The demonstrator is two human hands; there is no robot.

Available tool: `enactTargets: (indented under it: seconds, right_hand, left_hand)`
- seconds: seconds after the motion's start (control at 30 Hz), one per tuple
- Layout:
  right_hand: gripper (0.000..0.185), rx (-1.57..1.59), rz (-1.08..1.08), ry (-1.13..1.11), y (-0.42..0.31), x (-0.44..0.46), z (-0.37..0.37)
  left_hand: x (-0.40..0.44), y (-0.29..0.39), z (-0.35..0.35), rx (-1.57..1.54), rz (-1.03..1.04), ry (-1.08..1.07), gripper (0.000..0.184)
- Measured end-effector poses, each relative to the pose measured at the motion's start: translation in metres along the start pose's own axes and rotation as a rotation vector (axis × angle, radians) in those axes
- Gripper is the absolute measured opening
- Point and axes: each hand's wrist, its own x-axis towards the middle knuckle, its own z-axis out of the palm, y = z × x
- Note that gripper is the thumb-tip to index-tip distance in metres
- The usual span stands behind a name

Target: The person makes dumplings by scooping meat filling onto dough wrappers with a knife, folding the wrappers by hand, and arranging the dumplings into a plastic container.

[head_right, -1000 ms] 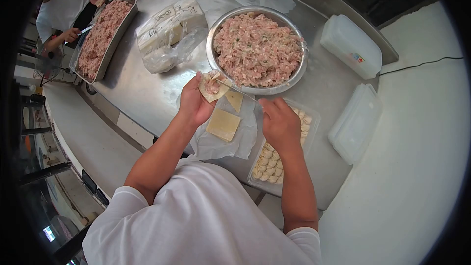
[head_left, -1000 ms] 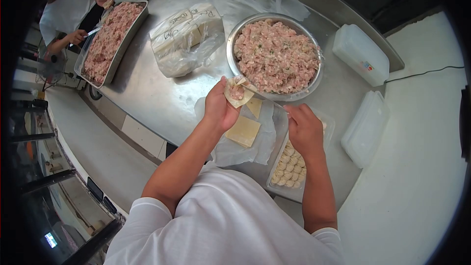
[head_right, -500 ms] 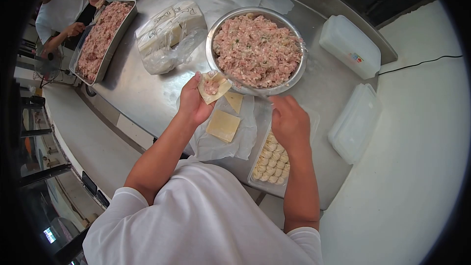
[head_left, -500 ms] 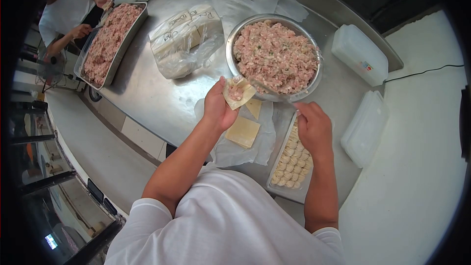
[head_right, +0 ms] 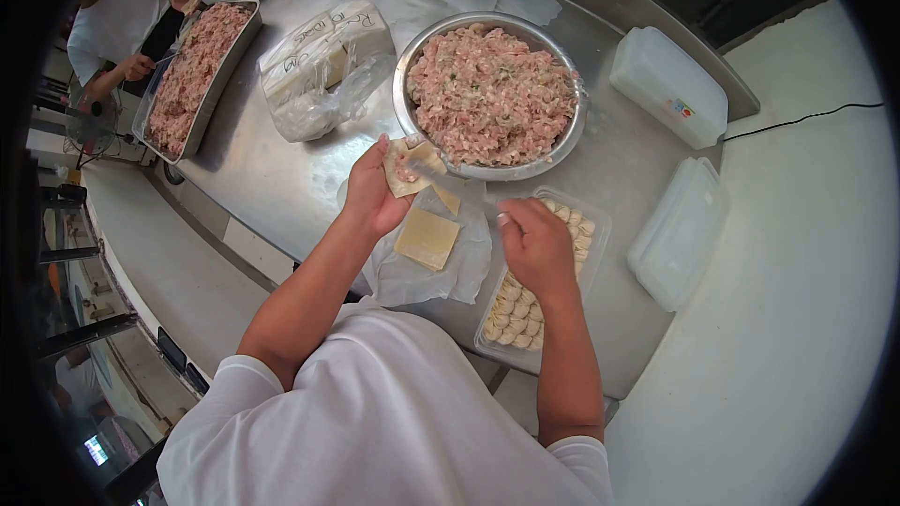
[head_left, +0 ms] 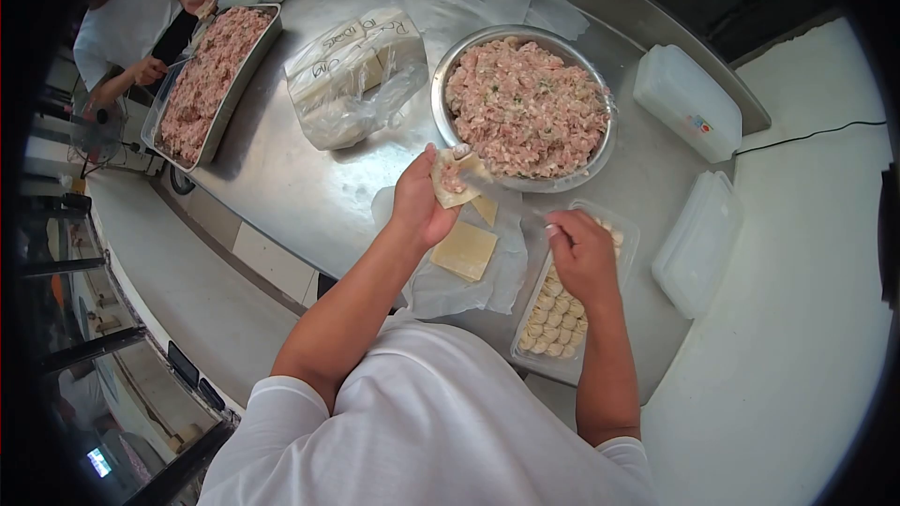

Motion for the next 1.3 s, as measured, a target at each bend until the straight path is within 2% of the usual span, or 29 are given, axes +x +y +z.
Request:
enactTargets:
  seconds: [0.07,0.13,0.2,0.23,0.3,0.4,0.5,0.57,0.6,0.7,0.77,0.8,0.83,0.93,0.97,1.03,1.07,1.1,1.17,1.23,1.3]
  right_hand:
    - [0.017,-0.019,0.053,-0.045,0.005,-0.004,0.013]
    - [0.017,-0.036,0.103,-0.091,0.0,-0.007,0.016]
    - [0.023,-0.231,0.071,0.009,-0.01,-0.012,0.013]
    - [0.023,-0.229,0.076,0.007,-0.014,-0.013,0.013]
    - [0.029,-0.257,-0.075,0.128,-0.019,-0.014,0.013]
    - [0.033,-0.317,-0.18,0.131,0.0,-0.014,0.032]
    - [0.033,-0.263,-0.169,0.149,-0.002,-0.018,0.03]
    - [0.032,-0.169,-0.11,0.159,-0.02,-0.021,0.016]
    - [0.032,-0.085,-0.058,0.175,-0.027,-0.022,0.006]
    - [0.028,0.027,-0.024,0.193,-0.03,-0.032,-0.009]
    - [0.027,-0.008,0.019,0.126,-0.031,-0.043,-0.017]
    - [0.025,-0.035,0.059,0.047,-0.031,-0.05,-0.019]
    - [0.025,-0.039,0.071,0.056,-0.029,-0.058,-0.021]
    - [0.024,-0.052,0.14,-0.012,-0.024,-0.077,-0.027]
    - [0.024,-0.091,0.146,-0.046,-0.023,-0.085,-0.035]
    - [0.023,-0.128,0.162,-0.065,-0.018,-0.097,-0.054]
    - [0.02,-0.145,0.191,-0.039,-0.014,-0.103,-0.063]
    - [0.018,-0.162,0.221,-0.013,-0.012,-0.109,-0.068]
    - [0.015,-0.062,0.292,0.083,-0.001,-0.12,-0.064]
    - [0.012,0.036,0.359,0.177,0.01,-0.132,-0.055]
    - [0.015,0.235,0.707,0.004,0.012,-0.138,-0.034]
  left_hand:
    - [0.0,-0.001,-0.001,-0.009,-0.139,-0.04,0.045]
    - [-0.003,-0.006,0.0,0.003,-0.103,-0.018,0.044]
    - [-0.001,-0.004,-0.003,0.014,-0.056,0.004,0.042]
    - [0.002,-0.004,-0.007,0.003,-0.01,0.009,0.043]
    - [0.002,-0.007,-0.003,-0.008,0.028,0.006,0.043]
    - [-0.012,-0.007,0.011,0.079,0.066,0.033,0.043]
    - [-0.019,-0.004,0.013,0.084,0.082,-0.067,0.044]
    - [-0.029,0.005,0.003,-0.052,-0.038,-0.43,0.046]
    - [-0.031,0.006,0.005,-0.048,-0.047,-0.434,0.046]
    - [-0.037,0.005,0.006,0.121,-0.016,-0.432,0.041]
    - [-0.038,-0.009,-0.009,0.903,0.105,-0.363,0.042]
    - [-0.042,-0.01,-0.003,1.191,0.256,-0.385,0.044]
    - [-0.044,-0.014,-0.002,1.194,0.245,-0.397,0.044]
    - [-0.043,-0.025,-0.005,1.573,0.434,-0.417,0.044]
    - [-0.044,-0.029,-0.007,1.579,0.426,-0.431,0.044]
    - [-0.046,-0.035,-0.008,1.806,0.326,-0.514,0.036]
    - [-0.046,-0.039,-0.009,1.813,0.384,-0.573,0.025]
    - [-0.047,-0.043,-0.006,1.82,0.379,-0.59,0.025]
    - [-0.049,-0.051,0.002,1.543,0.057,-0.394,0.023]
    - [-0.05,-0.061,0.001,1.529,0.085,-0.452,0.024]
    - [-0.052,-0.074,-0.006,1.512,0.116,-0.504,0.025]
